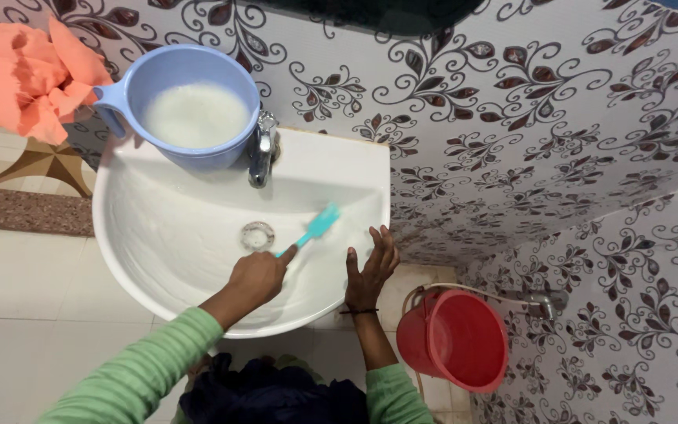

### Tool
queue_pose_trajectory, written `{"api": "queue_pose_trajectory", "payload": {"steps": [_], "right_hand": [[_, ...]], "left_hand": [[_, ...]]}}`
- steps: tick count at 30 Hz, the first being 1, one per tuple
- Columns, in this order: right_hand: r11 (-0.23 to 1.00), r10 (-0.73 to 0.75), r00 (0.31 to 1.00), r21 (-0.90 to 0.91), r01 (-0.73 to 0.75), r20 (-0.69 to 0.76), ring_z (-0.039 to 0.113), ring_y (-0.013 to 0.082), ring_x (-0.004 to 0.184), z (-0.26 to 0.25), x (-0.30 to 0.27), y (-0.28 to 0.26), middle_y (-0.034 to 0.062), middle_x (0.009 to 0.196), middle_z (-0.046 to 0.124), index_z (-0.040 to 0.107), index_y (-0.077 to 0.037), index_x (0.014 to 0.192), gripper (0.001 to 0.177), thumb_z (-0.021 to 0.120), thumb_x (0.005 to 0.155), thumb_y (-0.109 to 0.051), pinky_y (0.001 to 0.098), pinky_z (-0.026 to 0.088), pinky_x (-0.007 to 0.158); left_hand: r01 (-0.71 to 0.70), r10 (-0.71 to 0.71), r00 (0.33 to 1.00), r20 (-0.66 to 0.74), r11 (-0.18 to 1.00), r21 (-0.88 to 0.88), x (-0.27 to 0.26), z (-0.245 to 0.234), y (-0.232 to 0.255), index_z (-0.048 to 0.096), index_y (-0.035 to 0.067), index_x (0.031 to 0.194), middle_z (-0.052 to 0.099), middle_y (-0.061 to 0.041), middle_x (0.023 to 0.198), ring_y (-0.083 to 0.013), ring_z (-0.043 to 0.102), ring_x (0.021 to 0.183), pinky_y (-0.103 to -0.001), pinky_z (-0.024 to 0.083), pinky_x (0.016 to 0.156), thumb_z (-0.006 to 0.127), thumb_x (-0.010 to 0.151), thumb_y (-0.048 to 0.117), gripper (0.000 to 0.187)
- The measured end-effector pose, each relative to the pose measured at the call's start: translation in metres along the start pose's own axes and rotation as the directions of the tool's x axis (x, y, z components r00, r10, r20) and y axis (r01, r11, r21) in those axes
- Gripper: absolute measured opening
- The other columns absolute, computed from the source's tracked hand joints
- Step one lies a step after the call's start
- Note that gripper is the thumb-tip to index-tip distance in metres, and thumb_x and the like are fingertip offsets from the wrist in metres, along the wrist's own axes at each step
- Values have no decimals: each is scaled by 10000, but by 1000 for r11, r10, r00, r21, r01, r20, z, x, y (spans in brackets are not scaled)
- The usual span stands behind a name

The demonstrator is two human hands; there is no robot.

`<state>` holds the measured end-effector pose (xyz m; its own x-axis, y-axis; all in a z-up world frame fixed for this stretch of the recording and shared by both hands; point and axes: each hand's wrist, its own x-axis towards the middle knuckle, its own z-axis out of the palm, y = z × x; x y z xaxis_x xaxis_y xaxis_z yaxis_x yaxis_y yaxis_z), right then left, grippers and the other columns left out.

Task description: The person scrubs the interior of a white bathroom sink using a blue scrub brush. They repeatedly dip the brush into a blue bucket filled with soapy water and scrub the basin and drain area.

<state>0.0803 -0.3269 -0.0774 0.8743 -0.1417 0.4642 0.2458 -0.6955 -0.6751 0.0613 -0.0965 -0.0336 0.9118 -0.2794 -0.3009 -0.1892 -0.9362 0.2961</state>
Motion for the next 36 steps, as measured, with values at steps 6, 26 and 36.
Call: {"api": "queue_pose_trajectory", "payload": {"steps": [6, 26, 36], "right_hand": [[1000, 7, 1000, 21, -8, 17, 271, 378, 1451, 0, -2, 3, 121, 1603, 393, 483, -112, 1481, 605, 589, 981, -437, 559, 217, 1205], [999, 26, 998, 31, -28, 50, 252, 393, 1468, -3, 2, -5, 125, 1585, 405, 487, -102, 1473, 605, 583, 992, -456, 566, 223, 1204], [999, -13, 1000, 53, 12, 14, 293, 361, 1495, -7, -2, -7, 152, 1591, 413, 437, -60, 1517, 657, 323, 1097, -553, 541, 168, 1250]], "left_hand": [[-26, 61, 894, 444, 996, -85, -82, -40, -32, 417, 366, 1567, 761, -189, 927, -361, 714, 852, -475, 547, 833, 602, 983, 309, 615], [-27, 123, 921, 370, 967, -254, -86, -27, -51, 442, 371, 1519, 740, -125, 846, -344, 715, 849, -469, 531, 850, 645, 940, 377, 614], [15, -16, 1000, -12, 999, -41, 12, 31, 12, 367, 210, 1591, 687, -163, 860, -358, 684, 746, -514, 559, 649, 570, 989, 185, 636]]}}
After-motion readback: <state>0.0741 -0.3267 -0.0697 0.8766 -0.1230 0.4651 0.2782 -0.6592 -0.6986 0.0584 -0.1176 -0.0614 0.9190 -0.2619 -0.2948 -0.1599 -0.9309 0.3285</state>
